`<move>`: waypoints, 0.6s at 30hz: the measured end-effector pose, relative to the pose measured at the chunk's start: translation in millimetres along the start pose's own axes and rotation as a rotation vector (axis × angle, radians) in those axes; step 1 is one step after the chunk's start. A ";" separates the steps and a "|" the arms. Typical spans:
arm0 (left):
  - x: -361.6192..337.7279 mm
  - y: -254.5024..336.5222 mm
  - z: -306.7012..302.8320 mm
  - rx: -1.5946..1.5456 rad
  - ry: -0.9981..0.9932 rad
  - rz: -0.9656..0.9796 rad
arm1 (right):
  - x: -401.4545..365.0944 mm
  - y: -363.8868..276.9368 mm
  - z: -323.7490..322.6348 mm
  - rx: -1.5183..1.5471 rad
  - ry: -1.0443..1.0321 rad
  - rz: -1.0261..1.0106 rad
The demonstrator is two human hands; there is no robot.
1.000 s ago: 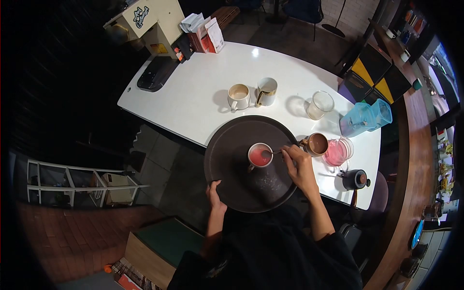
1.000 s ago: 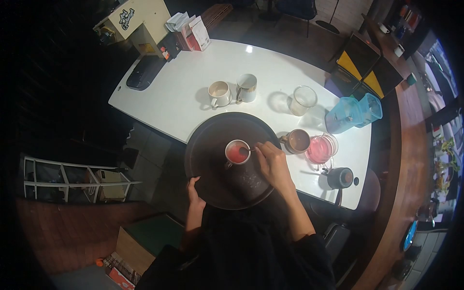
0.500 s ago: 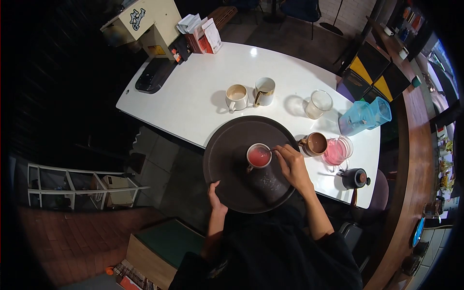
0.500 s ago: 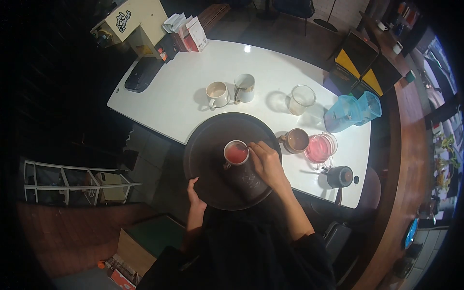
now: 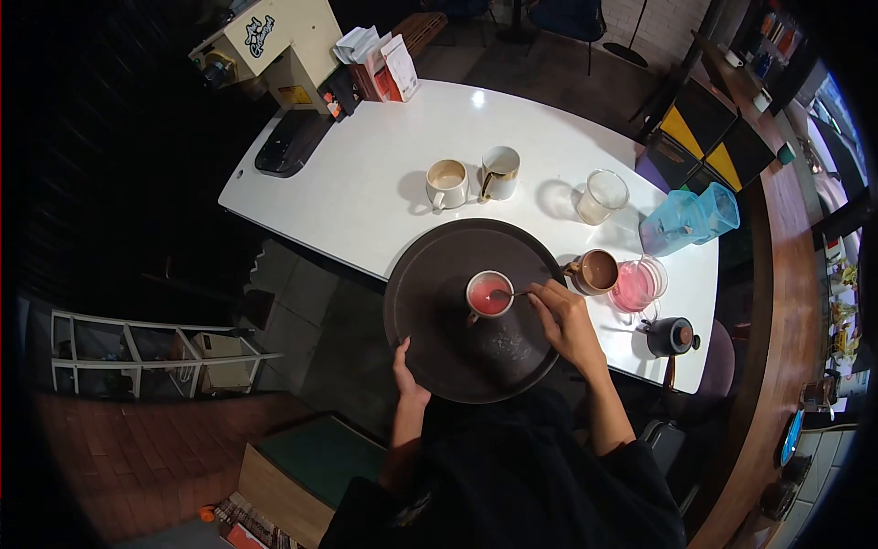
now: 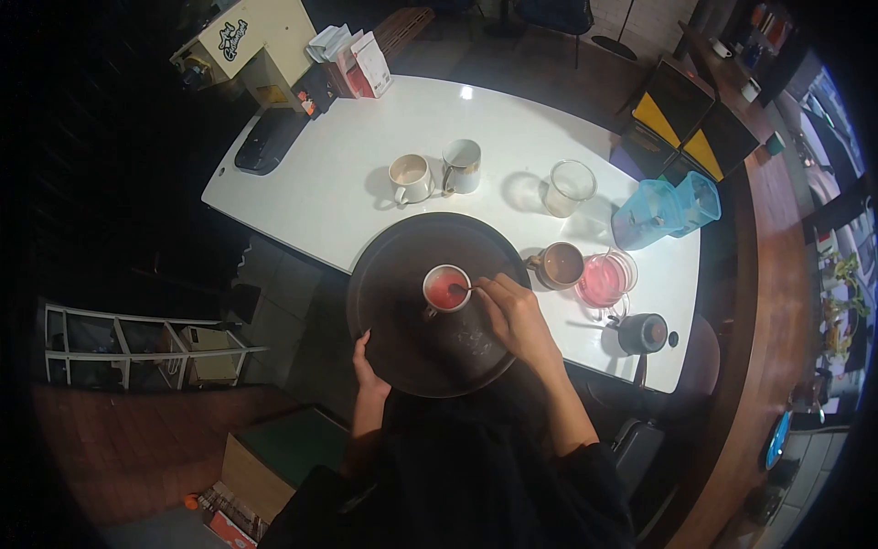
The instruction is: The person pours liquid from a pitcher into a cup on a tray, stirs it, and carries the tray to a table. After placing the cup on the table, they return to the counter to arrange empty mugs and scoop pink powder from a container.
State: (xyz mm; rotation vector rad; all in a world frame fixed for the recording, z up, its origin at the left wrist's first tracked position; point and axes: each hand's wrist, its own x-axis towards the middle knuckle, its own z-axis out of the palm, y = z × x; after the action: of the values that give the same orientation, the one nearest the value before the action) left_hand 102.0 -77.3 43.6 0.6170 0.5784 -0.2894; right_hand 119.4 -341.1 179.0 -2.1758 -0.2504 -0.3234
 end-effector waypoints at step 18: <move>7.6 -3.3 -6.8 0.105 0.110 0.032 | -41.1 43.0 -74.9 0.492 0.847 0.268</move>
State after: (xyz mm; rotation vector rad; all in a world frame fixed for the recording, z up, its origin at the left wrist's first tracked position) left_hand 103.9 -76.4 33.0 0.7463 0.6617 -0.2577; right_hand 82.8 -429.4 175.5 -1.4108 0.3967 -0.8826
